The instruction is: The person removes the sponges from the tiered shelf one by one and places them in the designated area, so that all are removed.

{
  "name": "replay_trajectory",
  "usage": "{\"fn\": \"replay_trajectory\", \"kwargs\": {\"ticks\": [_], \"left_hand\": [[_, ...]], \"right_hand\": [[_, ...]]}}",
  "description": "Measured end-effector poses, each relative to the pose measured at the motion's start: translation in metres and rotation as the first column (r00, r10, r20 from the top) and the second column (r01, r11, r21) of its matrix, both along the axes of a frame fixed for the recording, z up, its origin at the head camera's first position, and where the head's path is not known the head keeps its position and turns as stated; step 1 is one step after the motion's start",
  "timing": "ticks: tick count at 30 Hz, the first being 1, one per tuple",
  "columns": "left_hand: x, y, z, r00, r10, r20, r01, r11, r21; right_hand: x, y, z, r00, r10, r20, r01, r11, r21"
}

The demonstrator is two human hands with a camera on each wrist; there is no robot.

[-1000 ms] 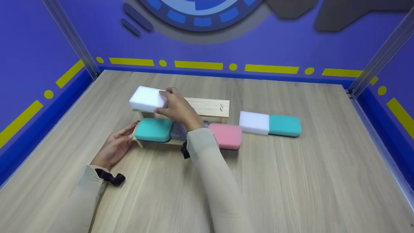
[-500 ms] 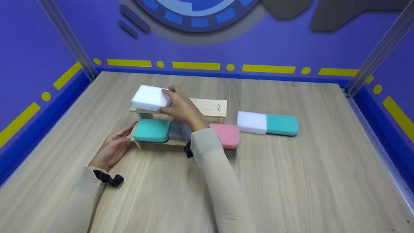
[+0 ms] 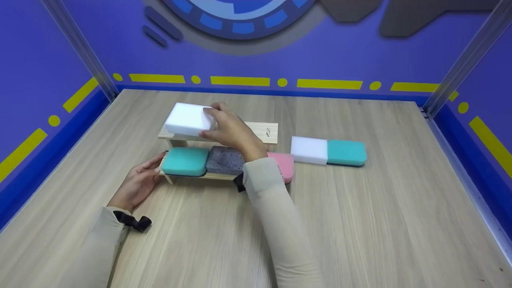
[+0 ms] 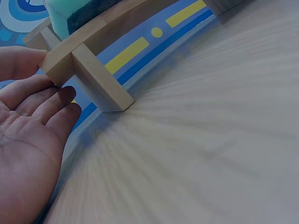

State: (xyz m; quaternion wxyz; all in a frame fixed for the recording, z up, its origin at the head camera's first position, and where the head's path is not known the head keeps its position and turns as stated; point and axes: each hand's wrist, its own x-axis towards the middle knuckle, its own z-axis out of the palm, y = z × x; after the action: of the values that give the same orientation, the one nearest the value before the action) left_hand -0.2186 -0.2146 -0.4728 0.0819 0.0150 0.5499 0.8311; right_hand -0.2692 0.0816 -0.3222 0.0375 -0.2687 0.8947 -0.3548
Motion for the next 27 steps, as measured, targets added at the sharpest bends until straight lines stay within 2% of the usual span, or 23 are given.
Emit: {"fn": "replay_trajectory", "kwargs": {"ticks": [7, 14, 27], "left_hand": [[-0.001, -0.002, 0.000, 1.000, -0.014, -0.019, 0.014, 1.000, -0.013], [-0.002, -0.002, -0.001, 1.000, -0.003, -0.020, 0.003, 1.000, -0.014], [-0.001, -0.001, -0.001, 1.000, -0.005, -0.014, 0.004, 0.999, -0.040]], "right_hand": [[0.001, 0.013, 0.006, 1.000, 0.010, -0.015, -0.009, 0.999, 0.031], [0.003, 0.026, 0.008, 0.999, -0.009, 0.033, 0.007, 0.999, 0.038], [0.009, 0.051, 0.016, 0.998, -0.023, -0.056, 0.028, 0.995, 0.095]]}}
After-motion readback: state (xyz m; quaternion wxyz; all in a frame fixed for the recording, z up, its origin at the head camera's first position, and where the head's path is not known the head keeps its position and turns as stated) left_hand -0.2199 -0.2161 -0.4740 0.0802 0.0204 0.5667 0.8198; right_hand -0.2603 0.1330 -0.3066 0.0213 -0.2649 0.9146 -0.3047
